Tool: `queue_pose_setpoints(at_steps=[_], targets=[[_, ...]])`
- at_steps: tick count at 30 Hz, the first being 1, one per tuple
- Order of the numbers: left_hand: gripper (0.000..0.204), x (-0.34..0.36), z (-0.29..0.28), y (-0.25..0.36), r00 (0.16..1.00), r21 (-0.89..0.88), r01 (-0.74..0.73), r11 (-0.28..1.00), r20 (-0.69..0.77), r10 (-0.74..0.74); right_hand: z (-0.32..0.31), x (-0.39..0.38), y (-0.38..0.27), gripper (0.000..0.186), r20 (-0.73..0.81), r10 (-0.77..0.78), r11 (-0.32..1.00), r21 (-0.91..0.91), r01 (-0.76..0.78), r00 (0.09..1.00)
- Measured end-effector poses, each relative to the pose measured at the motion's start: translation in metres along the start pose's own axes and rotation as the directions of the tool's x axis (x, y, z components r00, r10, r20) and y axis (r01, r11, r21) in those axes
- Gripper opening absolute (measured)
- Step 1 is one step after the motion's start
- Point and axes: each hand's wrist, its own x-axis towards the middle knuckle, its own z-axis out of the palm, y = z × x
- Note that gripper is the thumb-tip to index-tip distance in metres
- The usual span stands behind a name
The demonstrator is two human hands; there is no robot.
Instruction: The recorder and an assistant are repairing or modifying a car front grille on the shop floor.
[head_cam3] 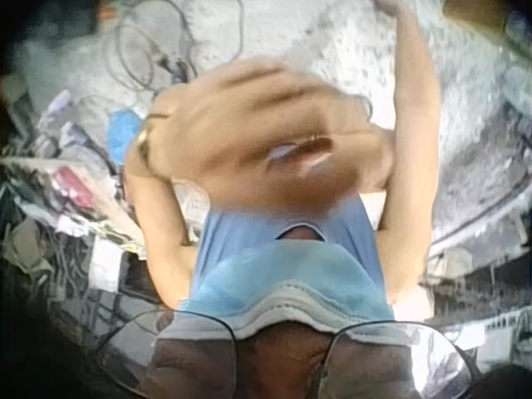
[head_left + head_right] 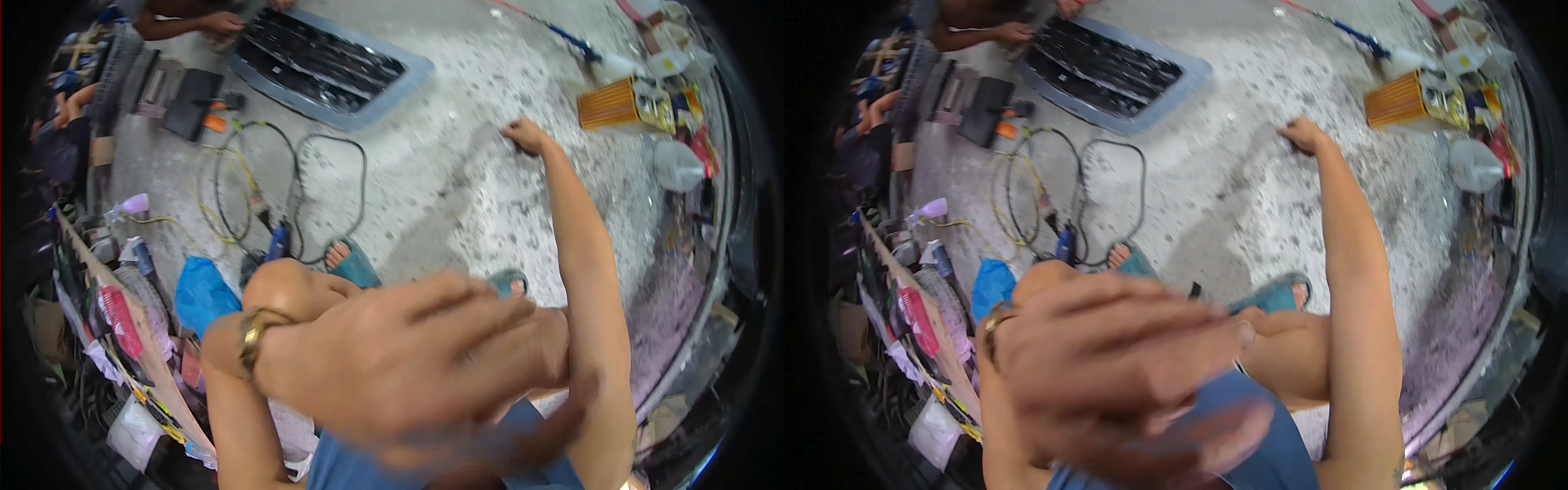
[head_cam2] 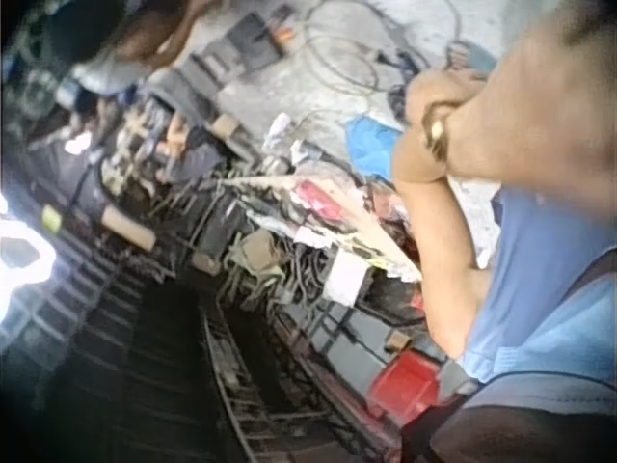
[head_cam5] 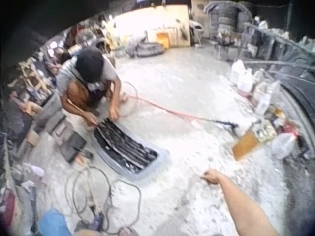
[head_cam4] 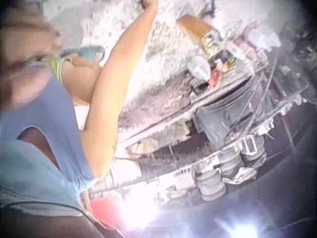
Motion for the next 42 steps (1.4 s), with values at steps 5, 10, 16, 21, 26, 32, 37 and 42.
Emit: queue_pose_setpoints(at_steps=[5, 10, 16, 21, 26, 32, 37, 42], targets=[[0.041, 0.001, 0.008, 0.038, 0.785, -0.298, 0.425, 0.855, -0.349, -0.512, 0.004, -0.001, 0.001, 0.04, 0.025, 0.052, 0.999, 0.013, -0.053, 0.998], [0.03, -0.02, -0.038, 0.012, 0.954, -0.212, 0.287, 0.934, 0.148, -0.26, 0.007, -0.01, 0.012, 0.039, -0.039, 0.042, 0.997, -0.058, -0.044, 0.998], [0.043, -0.062, 0.038, -0.034, 0.662, 0.116, 0.219, 0.969, 0.712, -0.235, 0.01, -0.007, -0.01, 0.039, 0.024, 0.105, 0.993, 0.055, -0.106, 0.994], [0.04, -0.077, 0.064, -0.041, 0.329, -0.045, 0.467, 0.883, 0.936, -0.126, 0.007, -0.003, -0.039, 0.035, 0.057, 0.145, 0.951, 0.266, -0.155, 0.988], [0.039, -0.069, 0.069, -0.046, 0.517, -0.097, 0.432, 0.897, 0.842, -0.157, 0.017, 0.004, -0.011, 0.046, -0.013, -0.076, 0.997, 0.034, 0.076, 0.997], [0.036, -0.056, 0.068, -0.055, 0.512, -0.065, 0.396, 0.916, 0.844, -0.162, 0.01, -0.003, 0.022, 0.027, -0.082, -0.032, 0.997, 0.064, 0.037, 0.996], [0.036, -0.06, 0.066, -0.052, 0.481, -0.064, 0.395, 0.916, 0.865, -0.146, 0.0, -0.024, -0.006, 0.033, -0.125, -0.022, 1.0, 0.007, 0.023, 0.992], [0.037, -0.057, 0.065, -0.053, 0.417, -0.04, 0.417, 0.908, 0.896, -0.152, -0.003, -0.03, -0.013, 0.044, -0.192, 0.042, 0.998, 0.055, -0.032, 0.981]])
